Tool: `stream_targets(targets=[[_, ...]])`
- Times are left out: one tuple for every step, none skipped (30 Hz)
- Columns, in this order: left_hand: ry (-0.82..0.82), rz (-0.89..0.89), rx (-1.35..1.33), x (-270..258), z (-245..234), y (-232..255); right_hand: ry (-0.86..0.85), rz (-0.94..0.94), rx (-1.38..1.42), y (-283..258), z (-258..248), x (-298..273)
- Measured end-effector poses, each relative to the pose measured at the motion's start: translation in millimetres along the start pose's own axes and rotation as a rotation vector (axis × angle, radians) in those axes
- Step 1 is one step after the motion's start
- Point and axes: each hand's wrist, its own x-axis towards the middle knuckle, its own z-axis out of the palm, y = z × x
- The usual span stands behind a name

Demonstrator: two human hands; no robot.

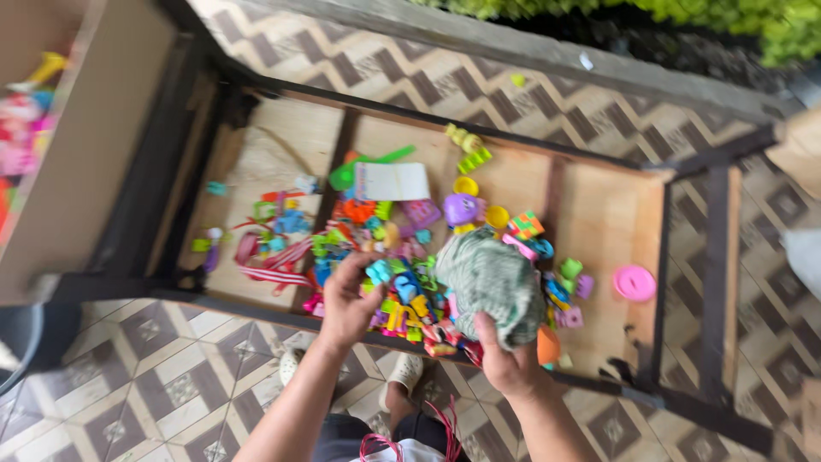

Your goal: The person wipes several small plastic toys with a green and white checkered cloth. They pick up each toy from a wooden tray, wipe it, and place it into a cardboard box. The person also briefly handles a green electronic toy with buttons.

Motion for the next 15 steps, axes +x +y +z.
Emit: stream_targets(targets=[[-0.045,0.086,0.034,-7.0,-5.7,23.2,-0.061,-0.035,-0.035,-11.8,12.2,11.6],[-0.109,0.12,0.06,-13.3,-14.4,46.1,-0.136,-0.154,-0.132,-23.5,25.4,22.5],[-0.172,0.152,0.086,-20.6,-23.7,67.8,-0.209,-0.274,-0.229,-35.2,38.9,31.9],[-0.235,0.182,0.115,-27.2,-32.8,86.9,-0.277,-0.397,-0.325,-46.5,52.3,39.6],[-0.24,0.094,-0.044,-35.0,-40.7,102.9,-0.328,-0.436,-0.281,-56.7,65.8,45.8],[-0.245,0.01,-0.205,-42.9,-48.5,116.4,-0.378,-0.475,-0.237,-65.9,80.9,50.9],[-0.242,-0.069,-0.369,-51.8,-57.1,128.3,-0.435,-0.514,-0.19,-74.8,97.3,54.6],[-0.166,-0.103,-0.465,-60.7,-66.0,138.3,-0.469,-0.478,-0.146,-83.4,113.1,56.3],[-0.088,-0.132,-0.566,-70.1,-74.5,146.5,-0.507,-0.442,-0.105,-91.6,126.8,56.6],[-0.011,-0.156,-0.668,-79.7,-86.2,154.3,-0.547,-0.405,-0.066,-99.2,141.7,56.2],[-0.008,-0.125,-0.662,-91.5,-100.4,162.3,-0.579,-0.441,-0.067,-106.6,159.4,54.9],[-0.005,-0.093,-0.655,-104.1,-115.0,170.4,-0.61,-0.477,-0.067,-113.7,179.2,53.4],[-0.008,-0.062,-0.648,-114.6,-129.6,178.0,-0.636,-0.515,-0.072,-120.7,198.6,52.4],[0.034,0.009,-0.623,-125.1,-145.7,186.8,-0.652,-0.6,-0.073,-128.7,218.7,50.1],[0.07,0.08,-0.597,-134.8,-161.7,197.8,-0.662,-0.685,-0.076,-138.8,237.8,46.9]])
